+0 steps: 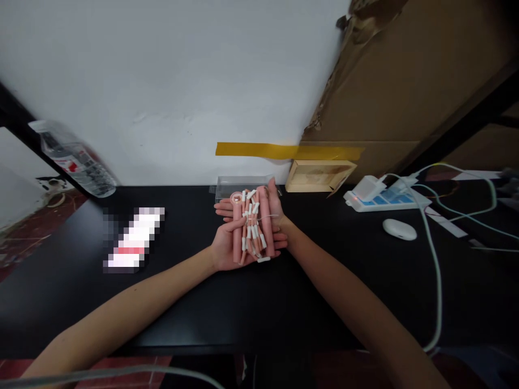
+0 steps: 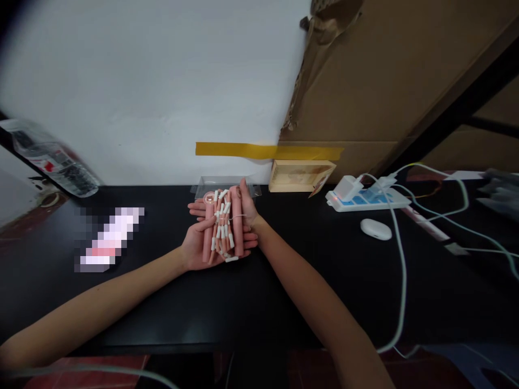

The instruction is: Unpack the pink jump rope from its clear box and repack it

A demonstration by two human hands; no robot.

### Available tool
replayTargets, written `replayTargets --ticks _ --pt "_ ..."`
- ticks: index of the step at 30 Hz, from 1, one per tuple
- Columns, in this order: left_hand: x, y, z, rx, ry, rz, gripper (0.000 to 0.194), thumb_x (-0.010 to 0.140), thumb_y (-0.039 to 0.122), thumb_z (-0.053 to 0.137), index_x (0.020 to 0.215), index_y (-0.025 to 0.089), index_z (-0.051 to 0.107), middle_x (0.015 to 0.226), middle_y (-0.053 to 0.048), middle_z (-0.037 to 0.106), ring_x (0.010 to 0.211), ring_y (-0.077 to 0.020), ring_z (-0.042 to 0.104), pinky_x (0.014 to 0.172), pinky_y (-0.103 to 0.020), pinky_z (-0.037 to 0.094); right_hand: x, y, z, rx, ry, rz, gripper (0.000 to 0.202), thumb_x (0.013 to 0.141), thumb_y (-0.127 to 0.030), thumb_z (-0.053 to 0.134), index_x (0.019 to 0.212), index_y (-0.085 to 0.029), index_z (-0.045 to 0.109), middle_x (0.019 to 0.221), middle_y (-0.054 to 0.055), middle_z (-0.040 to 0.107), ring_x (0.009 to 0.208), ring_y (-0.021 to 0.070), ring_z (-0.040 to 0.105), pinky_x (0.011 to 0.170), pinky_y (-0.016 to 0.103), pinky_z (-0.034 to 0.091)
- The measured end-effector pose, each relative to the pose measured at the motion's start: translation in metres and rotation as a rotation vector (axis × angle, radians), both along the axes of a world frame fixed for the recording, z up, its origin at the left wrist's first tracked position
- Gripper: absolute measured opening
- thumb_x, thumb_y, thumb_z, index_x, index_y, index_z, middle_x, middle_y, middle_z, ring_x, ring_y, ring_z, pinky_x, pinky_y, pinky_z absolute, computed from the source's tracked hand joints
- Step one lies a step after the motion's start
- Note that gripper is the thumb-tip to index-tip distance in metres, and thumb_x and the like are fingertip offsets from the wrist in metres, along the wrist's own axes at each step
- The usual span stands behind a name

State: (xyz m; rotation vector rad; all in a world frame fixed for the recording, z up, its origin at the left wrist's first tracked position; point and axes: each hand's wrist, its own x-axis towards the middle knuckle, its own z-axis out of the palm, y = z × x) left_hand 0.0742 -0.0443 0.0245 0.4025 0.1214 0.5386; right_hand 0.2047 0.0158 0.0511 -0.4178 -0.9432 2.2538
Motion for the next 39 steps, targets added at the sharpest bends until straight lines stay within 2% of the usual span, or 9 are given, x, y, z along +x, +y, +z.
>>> replayTargets --ticks 7,14,20,26,30,33,36,37,39 --pt "-0.001 -0.001 0.002 0.006 0.032 0.018 0.069 0.087 0.047 0.047 0.136 0.000 0.053 0.131 -0.024 0.063 0.131 -0.0377 0.054 0.114 -0.054 0.026 -0.003 0.000 0.002 0.008 -0.036 -0.018 0.118 0.071 -0.098 0.002 0.123 -0.009 0.061 0.124 0.027 0.066 0.127 0.0399 0.057 0.097 0.063 0.051" --pt "0.000 -0.001 0.003 0.026 0.055 0.012 0.067 0.086 0.051 0.047 0.126 0.000 0.060 0.121 -0.024 0.068 0.125 -0.0372 0.059 0.112 -0.052 0.030 -0.003 -0.001 0.002 0.024 -0.007 -0.039 0.118 0.076 -0.093 -0.004 0.124 -0.005 0.058 0.119 0.026 0.068 0.125 0.0403 0.058 0.097 0.064 0.050" --pt "-0.003 -0.001 0.000 0.046 0.123 0.034 0.056 0.082 0.048 0.058 0.113 0.003 0.066 0.104 -0.020 0.073 0.099 -0.0310 0.070 0.106 -0.049 0.040 0.000 0.002 0.000 0.104 0.012 -0.020 0.107 0.076 -0.096 0.022 0.126 -0.009 0.059 0.123 0.025 0.068 0.121 0.0395 0.061 0.099 0.064 0.049" --pt "-0.011 0.008 0.009 0.181 0.336 0.117 0.046 0.080 0.036 0.069 0.116 0.009 0.065 0.087 -0.010 0.071 0.077 -0.0213 0.069 0.084 -0.039 0.052 0.024 0.012 0.017 0.325 -0.006 -0.054 0.081 0.086 -0.081 0.037 0.135 -0.019 0.055 0.121 0.013 0.071 0.109 0.0334 0.068 0.072 0.046 0.062" --pt "-0.020 0.019 0.024 0.486 0.641 0.237 0.043 0.076 0.035 0.076 0.111 0.012 0.066 0.083 -0.007 0.069 0.073 -0.0194 0.067 0.076 -0.036 0.053 0.051 0.001 0.017 0.447 -0.148 -0.281 0.058 0.088 -0.067 0.052 0.124 -0.024 0.065 0.118 0.008 0.073 0.112 0.0299 0.067 0.090 0.049 0.057" --pt "-0.029 0.026 0.031 0.989 1.020 0.363 0.029 0.080 0.035 0.072 0.100 0.016 0.068 0.081 -0.008 0.068 0.076 -0.0225 0.066 0.075 -0.038 0.053 0.075 -0.007 0.001 0.500 -0.268 -0.549 0.045 0.084 -0.061 0.062 0.110 -0.025 0.071 0.117 0.006 0.074 0.116 0.0258 0.065 0.107 0.045 0.046" --pt "-0.035 0.028 0.029 1.590 1.425 0.516 0.029 0.080 0.024 0.064 0.109 0.018 0.068 0.095 -0.010 0.068 0.090 -0.0273 0.065 0.084 -0.042 0.051 0.090 -0.006 -0.017 0.558 -0.376 -0.869 0.036 0.086 -0.058 0.062 0.098 -0.026 0.073 0.112 0.005 0.074 0.115 0.0247 0.064 0.106 0.043 0.046" --pt "-0.036 0.028 0.027 1.712 1.546 0.540 0.035 0.080 0.020 0.062 0.114 0.018 0.067 0.100 -0.011 0.067 0.094 -0.0285 0.064 0.086 -0.043 0.050 0.092 -0.006 -0.021 0.587 -0.433 -0.927 0.037 0.087 -0.059 0.059 0.096 -0.025 0.072 0.109 0.005 0.074 0.113 0.0253 0.065 0.104 0.044 0.048" --pt "-0.036 0.026 0.020 1.803 1.744 0.516 0.040 0.080 0.020 0.061 0.120 0.016 0.065 0.102 -0.013 0.066 0.096 -0.0302 0.063 0.085 -0.043 0.050 0.092 -0.007 -0.026 0.722 -0.592 -0.977 0.039 0.091 -0.060 0.055 0.096 -0.024 0.071 0.105 0.006 0.073 0.108 0.0267 0.066 0.099 0.046 0.051"
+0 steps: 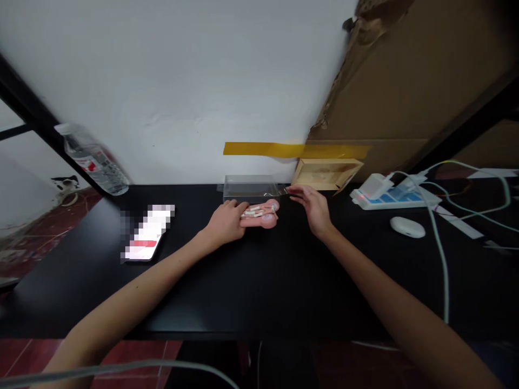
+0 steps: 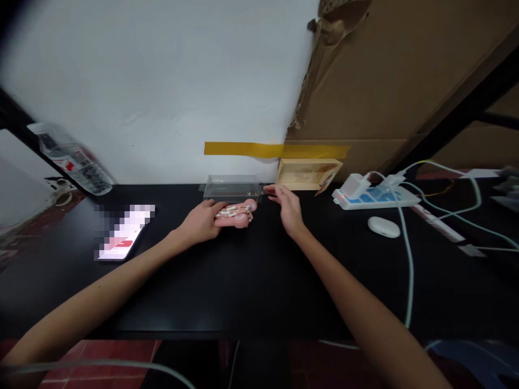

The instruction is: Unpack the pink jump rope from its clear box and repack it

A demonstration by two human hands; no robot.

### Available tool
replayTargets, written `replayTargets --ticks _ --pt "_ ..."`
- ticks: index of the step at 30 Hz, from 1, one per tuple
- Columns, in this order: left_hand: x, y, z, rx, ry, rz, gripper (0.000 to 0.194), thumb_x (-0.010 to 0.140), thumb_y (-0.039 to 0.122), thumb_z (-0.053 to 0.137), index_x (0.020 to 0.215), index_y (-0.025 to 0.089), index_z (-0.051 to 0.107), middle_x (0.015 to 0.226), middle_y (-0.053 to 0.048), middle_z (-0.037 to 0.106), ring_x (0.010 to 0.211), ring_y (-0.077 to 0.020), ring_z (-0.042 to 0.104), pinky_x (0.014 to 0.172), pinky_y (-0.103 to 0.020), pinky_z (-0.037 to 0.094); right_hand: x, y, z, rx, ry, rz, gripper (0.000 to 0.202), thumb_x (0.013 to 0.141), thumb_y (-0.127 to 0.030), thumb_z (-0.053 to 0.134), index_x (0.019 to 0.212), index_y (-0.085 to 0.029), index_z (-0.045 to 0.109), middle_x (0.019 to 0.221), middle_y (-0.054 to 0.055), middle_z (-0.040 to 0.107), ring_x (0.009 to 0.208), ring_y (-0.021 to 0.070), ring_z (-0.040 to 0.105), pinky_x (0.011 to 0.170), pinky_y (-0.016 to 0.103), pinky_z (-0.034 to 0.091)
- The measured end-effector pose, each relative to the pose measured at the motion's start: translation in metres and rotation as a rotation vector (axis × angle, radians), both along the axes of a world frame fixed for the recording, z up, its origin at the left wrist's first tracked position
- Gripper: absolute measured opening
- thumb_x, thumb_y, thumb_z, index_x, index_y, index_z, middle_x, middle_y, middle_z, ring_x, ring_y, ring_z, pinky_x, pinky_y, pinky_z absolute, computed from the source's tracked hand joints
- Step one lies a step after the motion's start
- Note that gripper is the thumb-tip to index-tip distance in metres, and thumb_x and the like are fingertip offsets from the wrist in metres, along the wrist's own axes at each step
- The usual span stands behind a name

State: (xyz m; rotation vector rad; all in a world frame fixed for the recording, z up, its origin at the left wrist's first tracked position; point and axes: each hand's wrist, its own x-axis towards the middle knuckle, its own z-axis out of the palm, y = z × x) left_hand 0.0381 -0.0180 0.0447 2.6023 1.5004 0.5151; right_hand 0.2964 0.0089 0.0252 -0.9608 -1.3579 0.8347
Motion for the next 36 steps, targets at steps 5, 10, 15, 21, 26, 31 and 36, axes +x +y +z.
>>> replayTargets --ticks 5,10,15,21,26,31,36 --pt "0.005 -0.003 -0.020 0.002 0.033 0.033 0.061 0.080 0.054 0.071 0.124 0.013 0.063 0.110 -0.018 0.062 0.104 -0.0386 0.058 0.093 -0.050 0.046 -0.012 -0.016 -0.009 0.251 -0.606 0.123 0.040 0.098 -0.052 0.049 0.118 -0.022 0.065 0.123 0.012 0.067 0.118 0.0287 0.061 0.107 0.051 0.046" --pt "0.011 -0.008 -0.028 -0.037 -0.247 -0.053 0.081 0.070 0.068 0.076 0.133 0.020 0.058 0.125 -0.017 0.058 0.121 -0.0435 0.048 0.108 -0.059 0.031 -0.014 -0.022 -0.019 0.268 -0.885 0.283 0.059 0.098 -0.055 0.046 0.145 -0.020 0.048 0.154 0.017 0.045 0.145 0.0335 0.038 0.117 0.059 0.032" --pt "0.003 -0.006 -0.018 -0.136 -0.354 -0.244 0.072 0.075 0.060 0.076 0.134 0.023 0.059 0.134 -0.015 0.056 0.130 -0.0407 0.046 0.117 -0.059 0.016 -0.014 -0.023 -0.017 0.246 -0.974 0.318 0.072 0.095 -0.062 0.049 0.150 -0.016 0.043 0.159 0.020 0.038 0.149 0.0360 0.031 0.119 0.059 0.030" --pt "-0.019 0.001 -0.022 -0.130 -0.232 -0.321 0.060 0.091 0.051 0.059 0.143 0.020 0.053 0.143 -0.016 0.054 0.134 -0.0373 0.046 0.116 -0.053 0.027 -0.024 -0.033 -0.010 0.222 -1.063 0.322 0.073 0.096 -0.057 0.048 0.152 -0.010 0.040 0.160 0.022 0.035 0.151 0.0347 0.028 0.120 0.056 0.030" --pt "-0.011 -0.001 -0.034 -0.071 -0.252 -0.213 0.057 0.098 0.047 0.043 0.144 0.014 0.049 0.146 -0.017 0.052 0.141 -0.0348 0.039 0.119 -0.053 0.020 -0.030 -0.035 -0.014 0.184 -1.058 0.281 0.084 0.093 -0.064 0.051 0.157 -0.014 0.031 0.165 0.018 0.026 0.154 0.0350 0.018 0.121 0.058 0.028" --pt "0.001 -0.006 -0.038 -0.102 -0.299 -0.164 0.059 0.098 0.048 0.042 0.143 0.011 0.050 0.147 -0.020 0.051 0.144 -0.0353 0.035 0.120 -0.053 0.016 -0.031 -0.038 -0.011 0.240 -1.148 0.242 0.093 0.087 -0.067 0.058 0.155 -0.007 0.035 0.161 0.023 0.031 0.152 0.0378 0.022 0.120 0.056 0.032" --pt "0.005 -0.010 -0.038 -0.175 -0.469 -0.236 0.061 0.095 0.048 0.052 0.146 0.015 0.047 0.152 -0.018 0.046 0.150 -0.0341 0.026 0.122 -0.054 0.012 -0.037 -0.044 -0.005 0.324 -1.242 0.220 0.084 0.086 -0.060 0.061 0.150 -0.008 0.044 0.152 0.022 0.048 0.149 0.0398 0.030 0.121 0.058 0.026"
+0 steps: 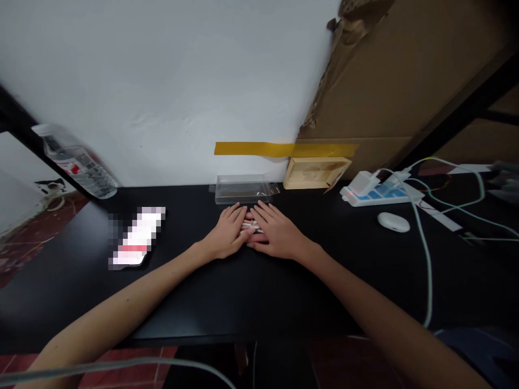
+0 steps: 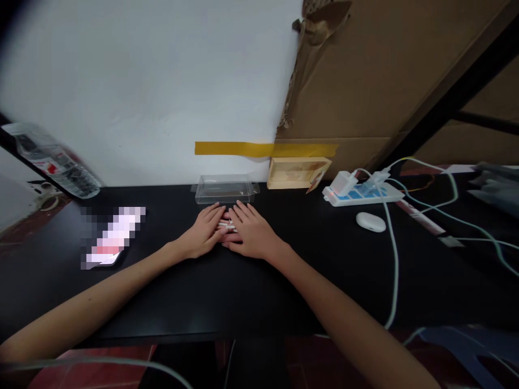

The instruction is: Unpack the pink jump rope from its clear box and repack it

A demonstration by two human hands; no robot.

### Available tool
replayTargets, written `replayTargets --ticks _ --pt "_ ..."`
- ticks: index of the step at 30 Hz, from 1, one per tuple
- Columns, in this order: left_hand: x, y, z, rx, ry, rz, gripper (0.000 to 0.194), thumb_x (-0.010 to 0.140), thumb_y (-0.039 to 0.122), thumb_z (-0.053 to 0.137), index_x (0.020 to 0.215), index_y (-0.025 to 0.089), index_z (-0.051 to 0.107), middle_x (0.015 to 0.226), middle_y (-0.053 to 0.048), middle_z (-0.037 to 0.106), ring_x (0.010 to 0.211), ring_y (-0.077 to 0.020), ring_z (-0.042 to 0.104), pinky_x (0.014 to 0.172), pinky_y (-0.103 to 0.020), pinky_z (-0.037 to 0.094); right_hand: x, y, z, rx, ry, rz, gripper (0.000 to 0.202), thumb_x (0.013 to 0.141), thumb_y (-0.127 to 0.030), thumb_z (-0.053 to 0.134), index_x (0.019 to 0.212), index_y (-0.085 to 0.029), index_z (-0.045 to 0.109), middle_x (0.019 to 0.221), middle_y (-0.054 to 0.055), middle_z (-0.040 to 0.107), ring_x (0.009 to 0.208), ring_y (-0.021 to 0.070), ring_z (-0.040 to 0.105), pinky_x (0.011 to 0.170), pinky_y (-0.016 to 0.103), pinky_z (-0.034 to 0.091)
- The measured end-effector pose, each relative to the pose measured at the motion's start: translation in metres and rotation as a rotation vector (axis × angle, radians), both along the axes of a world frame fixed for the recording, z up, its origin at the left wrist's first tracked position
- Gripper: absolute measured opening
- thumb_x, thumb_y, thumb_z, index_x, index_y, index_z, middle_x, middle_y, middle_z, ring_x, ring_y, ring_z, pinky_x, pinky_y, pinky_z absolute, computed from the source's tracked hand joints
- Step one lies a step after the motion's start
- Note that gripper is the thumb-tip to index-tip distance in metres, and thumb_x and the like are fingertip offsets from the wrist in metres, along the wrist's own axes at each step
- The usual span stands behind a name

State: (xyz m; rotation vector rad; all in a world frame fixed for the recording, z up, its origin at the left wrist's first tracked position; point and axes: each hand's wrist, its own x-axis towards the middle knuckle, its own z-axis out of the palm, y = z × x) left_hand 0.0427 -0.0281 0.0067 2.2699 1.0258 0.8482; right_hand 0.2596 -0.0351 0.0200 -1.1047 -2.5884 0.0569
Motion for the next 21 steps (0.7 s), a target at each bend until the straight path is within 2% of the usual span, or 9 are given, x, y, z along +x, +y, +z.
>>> replayTargets --ticks 4,7,9,11,13,16,18,19,21 --pt "-0.010 0.009 0.009 0.066 0.046 -0.015 0.060 0.100 0.048 0.042 0.150 0.016 0.040 0.161 -0.017 0.033 0.152 -0.0304 0.022 0.123 -0.051 0.016 -0.002 -0.001 0.003 -0.012 -0.030 0.011 0.075 0.089 -0.059 0.061 0.148 -0.014 0.049 0.150 0.020 0.051 0.145 0.0388 0.038 0.120 0.058 0.026" --pt "-0.021 0.023 0.015 0.203 0.137 0.075 0.058 0.103 0.047 0.035 0.150 0.013 0.039 0.162 -0.019 0.029 0.153 -0.0299 0.019 0.123 -0.051 0.016 0.000 0.000 0.008 -0.003 -0.050 0.017 0.076 0.089 -0.060 0.062 0.147 -0.014 0.049 0.143 0.021 0.056 0.135 0.0392 0.049 0.117 0.057 0.031" --pt "-0.029 0.031 0.017 0.228 0.210 0.124 0.058 0.103 0.047 0.033 0.151 0.014 0.036 0.163 -0.018 0.028 0.153 -0.0305 0.018 0.122 -0.053 0.017 0.002 0.001 0.012 0.003 -0.075 0.032 0.077 0.089 -0.061 0.061 0.148 -0.011 0.049 0.138 0.022 0.058 0.128 0.0389 0.053 0.113 0.055 0.036" --pt "-0.035 0.038 0.017 0.219 0.310 0.152 0.058 0.103 0.046 0.031 0.151 0.014 0.035 0.161 -0.017 0.033 0.152 -0.0307 0.022 0.121 -0.054 0.018 0.008 0.003 0.014 -0.006 -0.077 0.052 0.077 0.091 -0.062 0.058 0.148 -0.011 0.048 0.135 0.022 0.060 0.124 0.0385 0.054 0.109 0.054 0.040" --pt "-0.039 0.041 0.018 0.244 0.386 0.195 0.059 0.102 0.046 0.032 0.149 0.011 0.038 0.153 -0.019 0.046 0.147 -0.0317 0.033 0.120 -0.053 0.023 0.017 0.005 0.016 -0.034 -0.049 0.072 0.075 0.092 -0.062 0.055 0.149 -0.015 0.047 0.133 0.019 0.061 0.122 0.0379 0.055 0.107 0.054 0.041" --pt "-0.043 0.041 0.026 0.297 0.404 0.354 0.054 0.101 0.045 0.037 0.139 0.009 0.050 0.124 -0.019 0.067 0.127 -0.0337 0.056 0.111 -0.051 0.038 0.039 0.011 0.018 -0.104 -0.011 0.073 0.069 0.091 -0.062 0.057 0.149 -0.023 0.049 0.133 0.014 0.063 0.121 0.0363 0.057 0.105 0.053 0.043" --pt "-0.045 0.041 0.031 0.313 0.375 0.454 0.047 0.100 0.043 0.039 0.131 0.012 0.056 0.107 -0.017 0.071 0.114 -0.0336 0.062 0.102 -0.050 0.046 0.055 0.016 0.022 -0.158 -0.009 0.019 0.072 0.087 -0.061 0.063 0.148 -0.025 0.050 0.134 0.013 0.064 0.120 0.0365 0.059 0.102 0.053 0.047" --pt "-0.045 0.042 0.032 0.329 0.361 0.475 0.044 0.100 0.042 0.040 0.128 0.013 0.057 0.106 -0.016 0.070 0.113 -0.0335 0.062 0.100 -0.050 0.047 0.063 0.018 0.024 -0.176 -0.010 -0.007 0.074 0.084 -0.061 0.067 0.148 -0.027 0.051 0.133 0.013 0.064 0.118 0.0368 0.060 0.100 0.053 0.048" --pt "-0.047 0.045 0.029 0.378 0.352 0.452 0.044 0.099 0.044 0.042 0.130 0.015 0.056 0.122 -0.018 0.065 0.123 -0.0349 0.056 0.104 -0.051 0.044 0.073 0.021 0.027 -0.195 -0.021 -0.023 0.075 0.081 -0.059 0.071 0.147 -0.031 0.051 0.132 0.010 0.066 0.117 0.0372 0.062 0.100 0.053 0.049"
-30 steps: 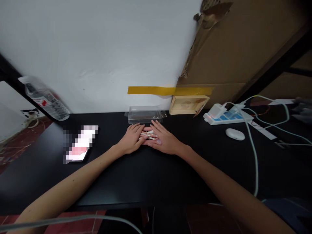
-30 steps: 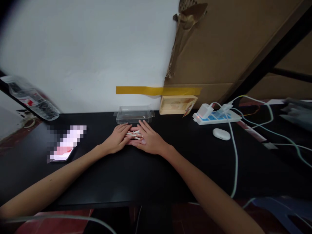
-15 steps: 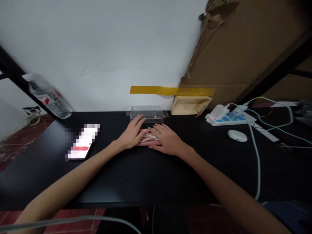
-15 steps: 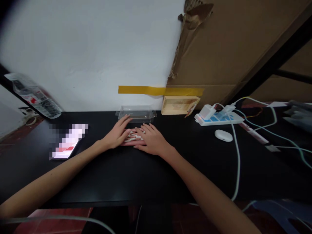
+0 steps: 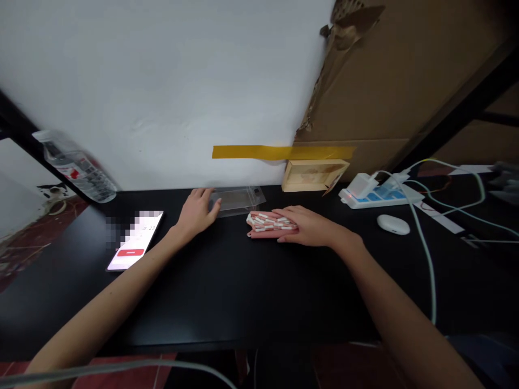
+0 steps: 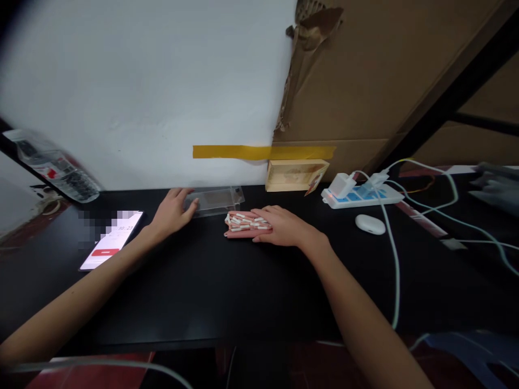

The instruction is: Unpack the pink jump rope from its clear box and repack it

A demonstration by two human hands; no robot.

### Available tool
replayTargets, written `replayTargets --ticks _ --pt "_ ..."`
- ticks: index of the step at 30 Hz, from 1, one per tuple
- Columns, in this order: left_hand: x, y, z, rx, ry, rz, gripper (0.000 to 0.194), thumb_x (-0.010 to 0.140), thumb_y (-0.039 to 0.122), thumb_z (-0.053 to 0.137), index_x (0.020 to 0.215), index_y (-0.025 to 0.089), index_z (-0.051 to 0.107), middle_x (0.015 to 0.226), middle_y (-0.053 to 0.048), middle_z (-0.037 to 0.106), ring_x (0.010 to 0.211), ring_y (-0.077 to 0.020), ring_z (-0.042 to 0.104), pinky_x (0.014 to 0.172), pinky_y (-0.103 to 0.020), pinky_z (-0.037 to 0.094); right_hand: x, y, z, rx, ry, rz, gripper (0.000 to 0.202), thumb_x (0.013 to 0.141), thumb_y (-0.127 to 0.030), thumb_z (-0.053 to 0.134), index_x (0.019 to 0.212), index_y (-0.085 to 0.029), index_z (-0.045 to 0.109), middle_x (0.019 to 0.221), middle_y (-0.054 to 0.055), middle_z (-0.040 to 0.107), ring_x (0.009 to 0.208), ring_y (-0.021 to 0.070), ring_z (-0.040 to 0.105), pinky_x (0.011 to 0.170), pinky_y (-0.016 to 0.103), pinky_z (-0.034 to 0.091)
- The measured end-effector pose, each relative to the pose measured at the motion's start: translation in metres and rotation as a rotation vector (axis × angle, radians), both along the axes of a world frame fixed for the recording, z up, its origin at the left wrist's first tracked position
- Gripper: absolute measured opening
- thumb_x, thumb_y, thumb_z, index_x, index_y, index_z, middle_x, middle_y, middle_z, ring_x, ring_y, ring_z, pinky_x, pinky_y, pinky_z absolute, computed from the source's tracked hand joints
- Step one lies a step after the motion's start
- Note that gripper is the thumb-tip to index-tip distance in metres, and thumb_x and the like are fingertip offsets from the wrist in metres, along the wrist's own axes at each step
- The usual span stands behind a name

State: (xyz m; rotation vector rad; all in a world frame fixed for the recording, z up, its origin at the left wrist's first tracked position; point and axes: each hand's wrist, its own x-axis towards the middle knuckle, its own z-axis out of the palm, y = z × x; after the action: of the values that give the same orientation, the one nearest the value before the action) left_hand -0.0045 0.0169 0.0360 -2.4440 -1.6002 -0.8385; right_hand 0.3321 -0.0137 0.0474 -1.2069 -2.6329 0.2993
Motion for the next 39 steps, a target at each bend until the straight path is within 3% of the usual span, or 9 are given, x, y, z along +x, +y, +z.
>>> replayTargets --ticks 4,9,12,14,17,20,22,32,39 --pt "-0.004 0.009 -0.017 -0.043 0.119 -0.097 0.060 0.098 0.055 0.041 0.145 0.018 0.043 0.155 -0.018 0.040 0.145 -0.0405 0.031 0.115 -0.059 0.028 0.006 0.007 0.001 0.000 -0.013 0.007 0.080 0.076 -0.057 0.077 0.147 -0.030 0.052 0.138 0.008 0.064 0.129 0.0400 0.055 0.114 0.060 0.036" --pt "-0.011 0.012 -0.018 -0.104 0.221 -0.110 0.057 0.100 0.059 0.034 0.139 0.020 0.050 0.146 -0.016 0.050 0.141 -0.0383 0.040 0.116 -0.059 0.027 0.015 0.016 -0.007 -0.039 -0.004 0.004 0.082 0.075 -0.058 0.078 0.147 -0.027 0.052 0.142 0.010 0.061 0.137 0.0388 0.049 0.120 0.064 0.026" --pt "-0.015 0.010 -0.006 -0.115 0.168 -0.025 0.057 0.101 0.062 0.031 0.121 0.017 0.060 0.120 -0.017 0.063 0.118 -0.0356 0.058 0.104 -0.054 0.042 0.022 0.018 -0.009 -0.068 -0.008 -0.038 0.084 0.073 -0.061 0.079 0.146 -0.029 0.053 0.145 0.009 0.058 0.141 0.0427 0.043 0.116 0.066 0.031" --pt "-0.017 0.009 -0.002 -0.108 0.132 0.036 0.061 0.101 0.062 0.029 0.121 0.014 0.061 0.112 -0.018 0.064 0.110 -0.0351 0.061 0.097 -0.052 0.047 0.025 0.019 -0.009 -0.076 -0.010 -0.068 0.085 0.071 -0.061 0.080 0.146 -0.030 0.053 0.147 0.010 0.057 0.142 0.0449 0.039 0.113 0.066 0.035" --pt "-0.019 0.011 -0.004 -0.086 0.172 -0.003 0.068 0.099 0.064 0.030 0.139 0.013 0.051 0.135 -0.022 0.056 0.130 -0.0402 0.048 0.107 -0.057 0.038 0.024 0.020 -0.010 -0.068 0.002 -0.066 0.086 0.070 -0.057 0.081 0.146 -0.028 0.053 0.147 0.011 0.055 0.142 0.0447 0.039 0.113 0.066 0.035" --pt "-0.021 0.013 -0.008 -0.165 0.280 -0.095 0.076 0.098 0.069 0.026 0.152 0.017 0.037 0.156 -0.018 0.039 0.147 -0.0395 0.029 0.117 -0.059 0.021 0.020 0.021 -0.012 -0.054 0.040 0.003 0.088 0.069 -0.054 0.083 0.147 -0.030 0.051 0.147 0.011 0.055 0.140 0.0421 0.042 0.115 0.064 0.033" --pt "-0.022 0.012 -0.008 -0.206 0.341 -0.146 0.081 0.097 0.073 0.022 0.156 0.019 0.032 0.161 -0.015 0.034 0.150 -0.0369 0.024 0.120 -0.057 0.017 0.018 0.022 -0.012 -0.052 0.077 0.035 0.087 0.069 -0.052 0.084 0.147 -0.032 0.052 0.147 0.010 0.054 0.140 0.0408 0.042 0.115 0.063 0.033" --pt "-0.024 0.007 0.001 -0.234 0.387 -0.302 0.102 0.085 0.086 0.038 0.160 0.020 0.023 0.163 -0.017 0.027 0.150 -0.0398 0.022 0.121 -0.057 0.015 0.021 0.026 -0.019 -0.108 0.133 -0.036 0.088 0.065 -0.052 0.086 0.145 -0.034 0.053 0.150 0.008 0.051 0.142 0.0402 0.041 0.117 0.062 0.033" --pt "-0.024 0.005 0.006 -0.258 0.405 -0.340 0.109 0.079 0.091 0.040 0.160 0.019 0.024 0.163 -0.019 0.026 0.150 -0.0406 0.022 0.121 -0.057 0.015 0.023 0.027 -0.017 -0.122 0.194 -0.132 0.084 0.066 -0.059 0.083 0.140 -0.028 0.058 0.142 0.011 0.057 0.132 0.0389 0.052 0.113 0.058 0.040"
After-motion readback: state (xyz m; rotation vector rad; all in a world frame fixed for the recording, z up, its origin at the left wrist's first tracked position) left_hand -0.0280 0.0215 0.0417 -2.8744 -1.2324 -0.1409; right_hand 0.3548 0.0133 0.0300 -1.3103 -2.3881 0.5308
